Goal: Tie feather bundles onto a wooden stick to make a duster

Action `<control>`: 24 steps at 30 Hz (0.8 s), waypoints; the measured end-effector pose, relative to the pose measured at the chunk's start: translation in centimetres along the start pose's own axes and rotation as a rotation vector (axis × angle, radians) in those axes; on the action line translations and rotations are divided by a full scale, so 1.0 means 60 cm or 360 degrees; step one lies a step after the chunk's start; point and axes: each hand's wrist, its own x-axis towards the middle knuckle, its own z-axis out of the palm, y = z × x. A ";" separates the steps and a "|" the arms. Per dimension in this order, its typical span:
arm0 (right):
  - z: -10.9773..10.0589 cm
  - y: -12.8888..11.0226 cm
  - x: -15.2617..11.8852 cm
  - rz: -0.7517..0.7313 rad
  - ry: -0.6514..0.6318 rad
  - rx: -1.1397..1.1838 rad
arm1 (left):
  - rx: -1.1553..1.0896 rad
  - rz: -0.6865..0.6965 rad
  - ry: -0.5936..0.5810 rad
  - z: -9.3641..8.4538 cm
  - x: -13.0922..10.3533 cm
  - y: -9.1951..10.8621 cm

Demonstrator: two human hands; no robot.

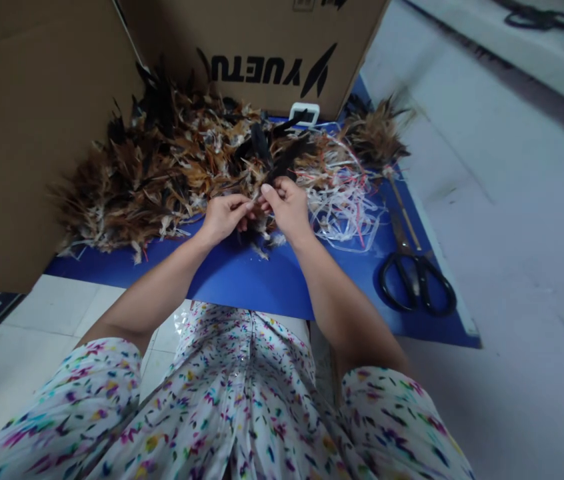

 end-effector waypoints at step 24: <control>-0.040 0.029 0.018 -0.0280 -0.0223 -0.1764 | -0.0308 0.0008 0.0573 -0.041 0.046 -0.030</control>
